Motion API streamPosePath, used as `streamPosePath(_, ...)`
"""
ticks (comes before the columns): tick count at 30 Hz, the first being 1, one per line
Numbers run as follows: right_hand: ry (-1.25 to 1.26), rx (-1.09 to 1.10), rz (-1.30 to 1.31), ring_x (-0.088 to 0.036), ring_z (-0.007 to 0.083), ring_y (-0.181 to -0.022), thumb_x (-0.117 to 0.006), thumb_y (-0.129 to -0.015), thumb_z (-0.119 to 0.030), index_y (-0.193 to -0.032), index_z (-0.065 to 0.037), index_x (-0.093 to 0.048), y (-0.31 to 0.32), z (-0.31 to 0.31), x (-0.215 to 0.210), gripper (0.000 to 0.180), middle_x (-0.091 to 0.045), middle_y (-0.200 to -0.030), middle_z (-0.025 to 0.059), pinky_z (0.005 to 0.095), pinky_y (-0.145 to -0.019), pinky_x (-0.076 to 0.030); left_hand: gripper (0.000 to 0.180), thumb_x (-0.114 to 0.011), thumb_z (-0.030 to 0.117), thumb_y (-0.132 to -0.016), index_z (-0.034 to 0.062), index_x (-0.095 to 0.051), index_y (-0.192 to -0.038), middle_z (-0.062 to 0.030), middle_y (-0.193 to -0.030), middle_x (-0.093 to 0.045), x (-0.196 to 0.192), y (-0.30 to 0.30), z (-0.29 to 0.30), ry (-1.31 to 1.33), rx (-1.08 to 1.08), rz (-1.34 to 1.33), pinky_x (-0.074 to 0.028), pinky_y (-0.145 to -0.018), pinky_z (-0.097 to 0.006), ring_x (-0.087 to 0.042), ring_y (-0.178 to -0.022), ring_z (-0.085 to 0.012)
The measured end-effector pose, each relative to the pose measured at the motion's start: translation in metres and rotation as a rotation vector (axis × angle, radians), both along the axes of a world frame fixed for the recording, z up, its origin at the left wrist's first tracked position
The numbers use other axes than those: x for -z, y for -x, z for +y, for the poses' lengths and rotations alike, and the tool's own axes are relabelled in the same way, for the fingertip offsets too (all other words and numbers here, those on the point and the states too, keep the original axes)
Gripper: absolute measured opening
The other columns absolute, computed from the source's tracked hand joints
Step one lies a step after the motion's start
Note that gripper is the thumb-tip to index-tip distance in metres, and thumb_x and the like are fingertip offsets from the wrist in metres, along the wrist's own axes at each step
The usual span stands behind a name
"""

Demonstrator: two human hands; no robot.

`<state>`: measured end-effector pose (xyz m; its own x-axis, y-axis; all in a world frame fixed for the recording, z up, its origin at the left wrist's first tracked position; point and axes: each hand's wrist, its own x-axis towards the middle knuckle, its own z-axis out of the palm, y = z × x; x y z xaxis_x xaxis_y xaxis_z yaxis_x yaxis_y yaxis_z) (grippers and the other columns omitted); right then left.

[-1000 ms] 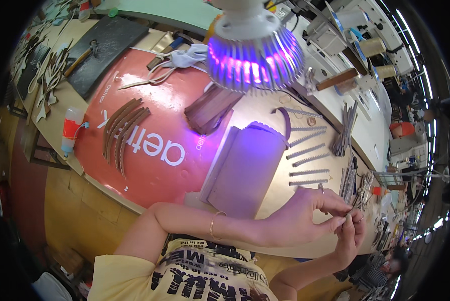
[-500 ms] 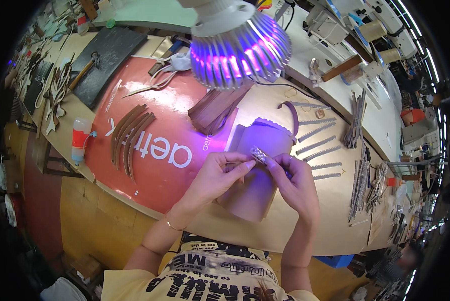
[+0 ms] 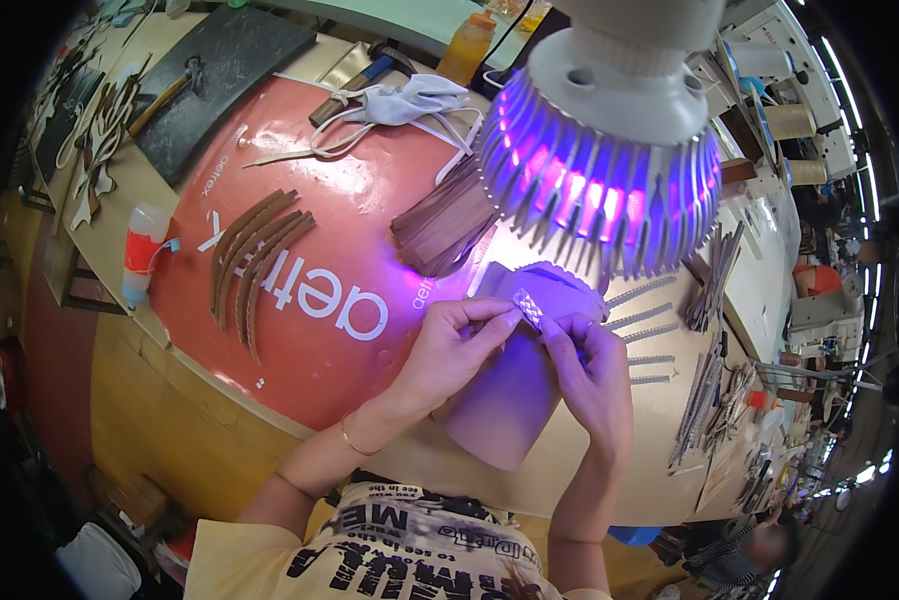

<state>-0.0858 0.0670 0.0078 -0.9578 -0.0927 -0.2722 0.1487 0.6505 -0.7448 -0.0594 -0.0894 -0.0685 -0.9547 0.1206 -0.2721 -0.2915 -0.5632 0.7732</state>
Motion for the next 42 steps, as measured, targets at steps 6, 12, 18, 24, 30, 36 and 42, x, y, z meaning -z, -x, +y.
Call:
streamPosePath(6, 0.004, 0.049, -0.029, -0.041, 0.0052, -0.051, -0.064, -0.094, -0.019, -0.088, 0.001, -0.070, 0.000, -0.001, 0.001, 0.022, -0.050, -0.054, 0.0013, 0.0264, -0.047, -0.032, 0.017, -0.062, 0.009, -0.096, -0.0021, -0.073, -0.104, 0.0039, -0.077, -0.062, -0.001, 0.003, 0.005, 0.118, -0.088, 0.084, -0.038, -0.057, -0.020, -0.048, -0.066, -0.0014)
streamPosePath(12, 0.026, 0.062, -0.010, -0.040, 0.0041, -0.051, -0.064, -0.095, -0.020, -0.088, 0.002, -0.070, -0.001, -0.001, 0.004, 0.023, -0.049, -0.054, 0.0004, 0.0260, -0.046, -0.030, 0.016, -0.063, 0.008, -0.096, -0.0016, -0.074, -0.102, 0.0044, -0.076, -0.064, -0.001, 0.004, 0.006, 0.112, -0.105, 0.088, -0.040, -0.059, -0.020, -0.051, -0.068, -0.0009)
streamPosePath(18, 0.009, 0.059, 0.006, -0.039, 0.0035, -0.051, -0.064, -0.095, -0.020, -0.089, 0.002, -0.070, -0.002, -0.001, 0.004, 0.024, -0.048, -0.053, -0.0003, 0.0256, -0.046, -0.030, 0.016, -0.062, 0.008, -0.096, -0.0014, -0.074, -0.102, 0.0036, -0.078, -0.065, -0.001, 0.003, 0.007, 0.135, -0.106, 0.092, -0.041, -0.060, -0.020, -0.052, -0.069, -0.0011)
streamPosePath(24, 0.029, 0.097, -0.024, -0.040, 0.0029, -0.052, -0.063, -0.096, -0.020, -0.088, 0.002, -0.070, -0.002, -0.003, 0.001, 0.024, -0.049, -0.055, -0.0017, 0.0247, -0.047, -0.030, 0.014, -0.063, 0.005, -0.093, -0.0033, -0.072, -0.101, -0.0008, -0.084, -0.067, 0.003, 0.001, 0.010, 0.197, -0.148, 0.111, -0.044, -0.064, -0.021, -0.055, -0.074, -0.0036)
streamPosePath(30, 0.429, 0.148, -0.103, -0.043, 0.0004, -0.055, -0.062, -0.097, -0.018, -0.084, 0.001, -0.068, -0.002, 0.002, -0.003, 0.024, -0.054, -0.063, -0.0048, 0.0204, -0.048, -0.029, 0.012, -0.066, 0.003, -0.089, -0.0044, -0.071, -0.097, -0.0043, -0.088, -0.068, 0.004, -0.001, 0.021, 0.343, -0.256, 0.229, -0.042, -0.060, -0.021, -0.054, -0.071, -0.0043)
streamPosePath(36, 0.806, 0.335, 0.006, -0.034, 0.0003, -0.053, -0.056, -0.100, -0.019, -0.087, -0.001, -0.062, 0.001, 0.024, -0.019, 0.023, -0.048, -0.064, -0.0046, 0.0184, -0.047, -0.023, 0.014, -0.063, 0.003, -0.091, -0.0043, -0.072, -0.100, -0.0024, -0.080, -0.067, -0.001, 0.001, 0.020, 0.327, -0.225, 0.117, -0.045, -0.066, -0.021, -0.057, -0.071, -0.0070)
streamPosePath(42, 0.443, 0.168, 0.065, -0.043, 0.0023, -0.060, -0.057, -0.100, -0.015, -0.092, 0.001, -0.065, -0.012, 0.019, -0.022, 0.020, -0.056, -0.071, -0.0025, 0.0193, -0.055, -0.035, 0.018, -0.062, 0.011, -0.094, -0.0017, -0.073, -0.103, 0.0013, -0.069, -0.058, 0.008, 0.002, 0.009, -0.086, -0.076, -0.121, -0.036, -0.055, -0.021, -0.047, -0.061, -0.0035)
